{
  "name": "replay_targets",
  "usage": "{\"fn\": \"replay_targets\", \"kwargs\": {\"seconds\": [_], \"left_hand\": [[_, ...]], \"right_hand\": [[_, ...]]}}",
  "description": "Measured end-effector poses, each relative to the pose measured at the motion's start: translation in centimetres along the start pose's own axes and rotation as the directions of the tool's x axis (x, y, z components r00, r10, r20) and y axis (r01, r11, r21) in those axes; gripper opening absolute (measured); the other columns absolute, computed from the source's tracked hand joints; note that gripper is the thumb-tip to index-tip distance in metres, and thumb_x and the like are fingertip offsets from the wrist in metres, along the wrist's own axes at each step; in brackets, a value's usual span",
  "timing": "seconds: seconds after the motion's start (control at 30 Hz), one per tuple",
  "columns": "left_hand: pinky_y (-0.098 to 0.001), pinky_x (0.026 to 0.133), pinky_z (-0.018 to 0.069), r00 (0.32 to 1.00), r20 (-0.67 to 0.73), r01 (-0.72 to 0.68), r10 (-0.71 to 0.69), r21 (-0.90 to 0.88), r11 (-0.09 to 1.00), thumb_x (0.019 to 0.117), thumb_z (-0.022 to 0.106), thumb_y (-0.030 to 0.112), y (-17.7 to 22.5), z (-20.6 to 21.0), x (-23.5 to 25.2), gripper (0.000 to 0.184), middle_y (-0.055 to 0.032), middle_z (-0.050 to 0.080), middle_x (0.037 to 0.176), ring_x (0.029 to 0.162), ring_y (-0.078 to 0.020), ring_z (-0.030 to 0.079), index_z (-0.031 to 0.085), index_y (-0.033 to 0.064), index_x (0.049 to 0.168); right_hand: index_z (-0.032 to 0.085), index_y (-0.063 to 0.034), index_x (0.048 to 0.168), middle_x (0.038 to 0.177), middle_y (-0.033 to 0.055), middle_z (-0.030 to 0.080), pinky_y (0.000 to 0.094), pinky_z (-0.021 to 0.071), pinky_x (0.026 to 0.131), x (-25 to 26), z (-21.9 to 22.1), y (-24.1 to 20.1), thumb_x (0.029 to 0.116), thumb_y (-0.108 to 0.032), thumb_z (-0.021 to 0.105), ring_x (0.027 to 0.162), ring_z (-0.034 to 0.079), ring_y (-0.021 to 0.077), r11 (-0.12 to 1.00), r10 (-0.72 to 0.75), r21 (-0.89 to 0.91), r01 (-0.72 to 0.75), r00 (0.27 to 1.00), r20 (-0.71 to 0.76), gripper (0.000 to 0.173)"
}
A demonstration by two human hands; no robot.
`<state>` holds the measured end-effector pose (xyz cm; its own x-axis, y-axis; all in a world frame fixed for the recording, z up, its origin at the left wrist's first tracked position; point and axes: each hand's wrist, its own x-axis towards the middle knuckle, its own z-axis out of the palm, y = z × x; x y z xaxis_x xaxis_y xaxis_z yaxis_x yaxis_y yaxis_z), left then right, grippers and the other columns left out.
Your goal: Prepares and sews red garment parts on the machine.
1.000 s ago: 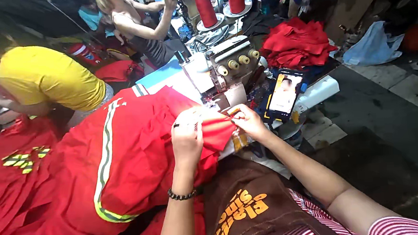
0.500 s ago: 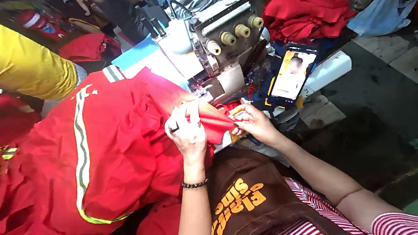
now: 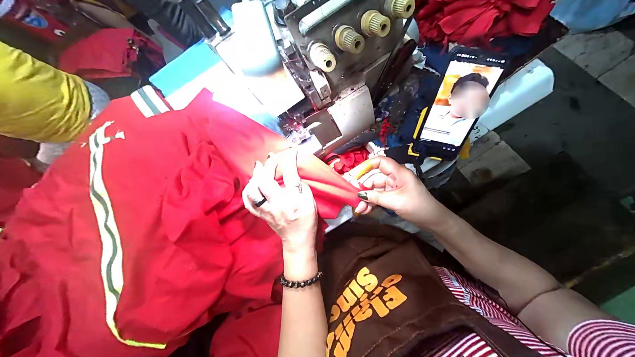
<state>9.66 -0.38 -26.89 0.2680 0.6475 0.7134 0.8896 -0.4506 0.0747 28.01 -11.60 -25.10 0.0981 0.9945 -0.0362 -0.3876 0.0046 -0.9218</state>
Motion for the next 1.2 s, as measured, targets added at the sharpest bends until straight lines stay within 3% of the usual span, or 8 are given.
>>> {"fn": "replay_targets", "kwargs": {"seconds": [0.63,0.77,0.87,0.97,1.07,1.13,1.2], "left_hand": [[-0.0468,0.115,0.0264,1.0,-0.022,0.017,-0.017,-0.032,0.999,0.1011,0.056,0.017,-0.1,0.4,-0.4,0.031,-0.0063,0.062,0.141,0.137,-0.0276,0.049,0.069,0.0219,0.129],[-0.0486,0.114,0.0288,1.0,0.018,0.003,-0.003,-0.028,1.0,0.1018,0.055,0.015,-0.1,-0.2,-0.2,0.032,-0.0074,0.061,0.141,0.136,-0.0289,0.05,0.068,0.0203,0.13],[-0.0496,0.111,0.036,0.991,0.075,-0.093,0.107,-0.166,0.982,0.1015,0.055,0.014,0.1,-2.6,1.2,0.034,-0.0132,0.061,0.135,0.13,-0.0323,0.053,0.067,0.0177,0.133],[-0.0511,0.101,0.0396,0.934,0.135,-0.287,0.331,-0.268,0.92,0.1003,0.059,0.005,0.7,-4.6,3.1,0.036,-0.0153,0.064,0.13,0.122,-0.0341,0.057,0.07,0.0213,0.131],[-0.0548,0.096,0.0477,0.834,0.302,-0.347,0.462,-0.363,0.865,0.098,0.059,0.001,0.2,-4.9,5.1,0.028,-0.0225,0.064,0.124,0.116,-0.0411,0.061,0.073,0.0105,0.121],[-0.0525,0.091,0.052,0.856,0.235,-0.349,0.46,-0.395,0.85,0.0987,0.06,0.003,-0.6,-4.5,5.4,0.02,-0.025,0.066,0.118,0.11,-0.042,0.064,0.074,0.0042,0.114],[-0.0449,0.09,0.0548,0.907,0.122,-0.31,0.403,-0.455,0.835,0.0993,0.064,0.008,-1.1,-4.1,5.2,0.015,-0.0226,0.068,0.113,0.108,-0.0357,0.067,0.075,0.0016,0.108]], "right_hand": [[0.053,-0.0013,0.125,0.084,0.0115,0.072,0.0305,0.0628,0.071,0.3,-0.1,0.5,0.0902,0.015,0.061,0.07,0.072,0.0173,0.999,0.029,-0.032,-0.029,0.999,-0.02,0.039],[0.052,-0.0005,0.127,0.084,0.0106,0.072,0.0305,0.0627,0.071,0.2,-0.1,0.6,0.0905,0.013,0.061,0.07,0.072,0.0165,0.998,0.028,-0.049,-0.029,0.999,-0.03,0.04],[0.056,0.0002,0.124,0.087,0.0072,0.073,0.0282,0.0632,0.071,0.0,-0.2,0.5,0.0915,0.009,0.062,0.073,0.073,0.0137,0.974,-0.049,-0.223,0.035,0.997,-0.056,0.034],[0.063,-0.0005,0.118,0.088,0.0043,0.073,0.0256,0.0627,0.072,-0.8,-0.2,0.3,0.0916,0.004,0.063,0.076,0.072,0.0097,0.905,-0.166,-0.405,0.13,0.985,-0.055,0.027],[0.066,0.0,0.116,0.095,0.0052,0.074,0.0271,0.0632,0.076,-1.6,0.3,-0.4,0.0923,0.001,0.063,0.082,0.073,0.009,0.802,-0.274,-0.558,0.214,0.962,-0.025,0.024],[0.068,0.0032,0.111,0.096,0.0078,0.074,0.0271,0.0625,0.078,-1.8,0.6,-0.6,0.0922,0.0,0.063,0.085,0.073,0.0096,0.648,-0.413,-0.69,0.323,0.91,0.039,0.02],[0.07,0.0032,0.106,0.094,0.0099,0.075,0.0282,0.062,0.079,-1.9,0.9,-0.9,0.0921,-0.001,0.064,0.086,0.073,0.0132,0.445,-0.536,-0.801,0.399,0.836,0.119,0.016]]}}
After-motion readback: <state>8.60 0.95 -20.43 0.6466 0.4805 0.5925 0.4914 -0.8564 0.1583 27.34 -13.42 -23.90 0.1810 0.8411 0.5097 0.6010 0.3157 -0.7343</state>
